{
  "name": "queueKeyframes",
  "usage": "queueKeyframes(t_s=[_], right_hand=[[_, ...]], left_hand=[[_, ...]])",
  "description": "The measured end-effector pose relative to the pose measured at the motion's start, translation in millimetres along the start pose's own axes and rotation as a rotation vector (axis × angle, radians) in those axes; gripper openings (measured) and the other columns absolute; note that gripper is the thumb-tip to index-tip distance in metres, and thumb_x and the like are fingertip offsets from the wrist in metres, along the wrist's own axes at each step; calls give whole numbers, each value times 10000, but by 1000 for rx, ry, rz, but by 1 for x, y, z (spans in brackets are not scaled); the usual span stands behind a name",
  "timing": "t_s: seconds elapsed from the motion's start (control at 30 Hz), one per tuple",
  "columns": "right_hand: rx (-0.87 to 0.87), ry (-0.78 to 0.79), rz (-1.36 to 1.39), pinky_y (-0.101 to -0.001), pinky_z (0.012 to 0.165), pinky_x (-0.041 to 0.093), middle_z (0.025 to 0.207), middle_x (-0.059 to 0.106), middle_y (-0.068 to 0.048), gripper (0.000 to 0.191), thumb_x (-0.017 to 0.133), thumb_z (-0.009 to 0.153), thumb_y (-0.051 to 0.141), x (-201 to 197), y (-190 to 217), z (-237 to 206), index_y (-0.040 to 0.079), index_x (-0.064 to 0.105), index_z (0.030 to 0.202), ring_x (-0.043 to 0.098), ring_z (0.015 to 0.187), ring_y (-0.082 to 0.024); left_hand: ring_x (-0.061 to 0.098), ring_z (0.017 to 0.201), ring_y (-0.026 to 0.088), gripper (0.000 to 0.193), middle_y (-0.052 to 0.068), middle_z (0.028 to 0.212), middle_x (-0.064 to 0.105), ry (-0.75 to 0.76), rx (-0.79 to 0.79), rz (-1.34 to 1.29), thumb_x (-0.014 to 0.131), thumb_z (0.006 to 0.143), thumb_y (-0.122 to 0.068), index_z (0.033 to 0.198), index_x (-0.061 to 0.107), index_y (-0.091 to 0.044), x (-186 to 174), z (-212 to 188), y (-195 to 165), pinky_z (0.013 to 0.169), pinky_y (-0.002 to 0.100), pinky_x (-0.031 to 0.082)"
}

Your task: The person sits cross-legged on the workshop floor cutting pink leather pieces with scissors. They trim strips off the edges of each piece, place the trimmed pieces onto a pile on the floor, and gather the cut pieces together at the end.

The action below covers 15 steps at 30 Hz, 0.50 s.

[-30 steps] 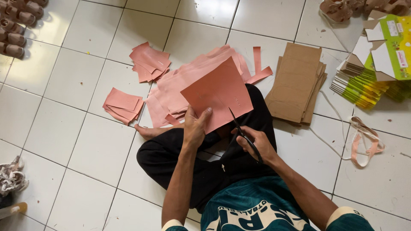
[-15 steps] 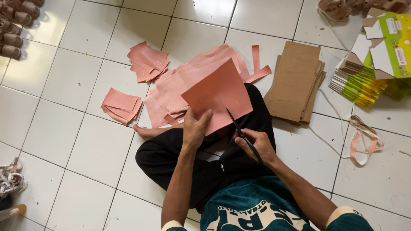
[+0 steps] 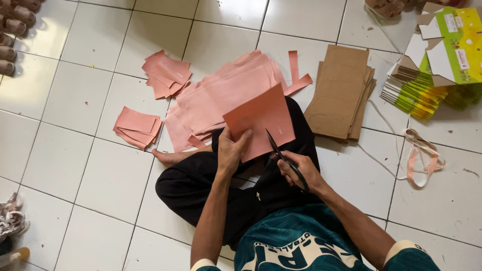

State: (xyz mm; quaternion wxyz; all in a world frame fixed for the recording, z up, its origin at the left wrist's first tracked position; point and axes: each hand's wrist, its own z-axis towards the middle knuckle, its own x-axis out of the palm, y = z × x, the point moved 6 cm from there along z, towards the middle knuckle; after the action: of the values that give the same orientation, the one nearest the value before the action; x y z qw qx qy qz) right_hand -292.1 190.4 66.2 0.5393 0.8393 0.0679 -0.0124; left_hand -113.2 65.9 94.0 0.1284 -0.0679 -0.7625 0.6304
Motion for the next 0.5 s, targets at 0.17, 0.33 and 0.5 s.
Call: queueKeyframes(t_s=[0.17, 0.33, 0.5], right_hand=[[-61, -74, -94, -249, 483, 514, 629, 602, 1, 578, 571, 935, 581, -3, -2, 5, 35, 687, 1084, 602, 512, -77], [-65, -108, -102, -248, 446, 463, 566, 565, 12, 559, 589, 947, 567, -7, -9, 7, 24, 701, 1010, 573, 473, -75], [35, -126, -68, -257, 370, 356, 511, 499, 14, 505, 681, 910, 513, -9, -22, -1, 13, 743, 944, 476, 405, -77]], left_hand=[[708, 913, 141, 350, 109, 1058, 719, 57, -48, -62, 723, 932, -103, 1222, 588, 39, 11, -5, 14, 795, 280, 599], [712, 924, 136, 329, 121, 1065, 728, 93, -82, -49, 728, 939, -99, 1208, 607, 46, 18, -4, 26, 807, 274, 603], [715, 935, 134, 357, 115, 1076, 728, 122, -99, -65, 728, 930, -120, 1225, 606, 40, 18, -3, 31, 810, 270, 605]])
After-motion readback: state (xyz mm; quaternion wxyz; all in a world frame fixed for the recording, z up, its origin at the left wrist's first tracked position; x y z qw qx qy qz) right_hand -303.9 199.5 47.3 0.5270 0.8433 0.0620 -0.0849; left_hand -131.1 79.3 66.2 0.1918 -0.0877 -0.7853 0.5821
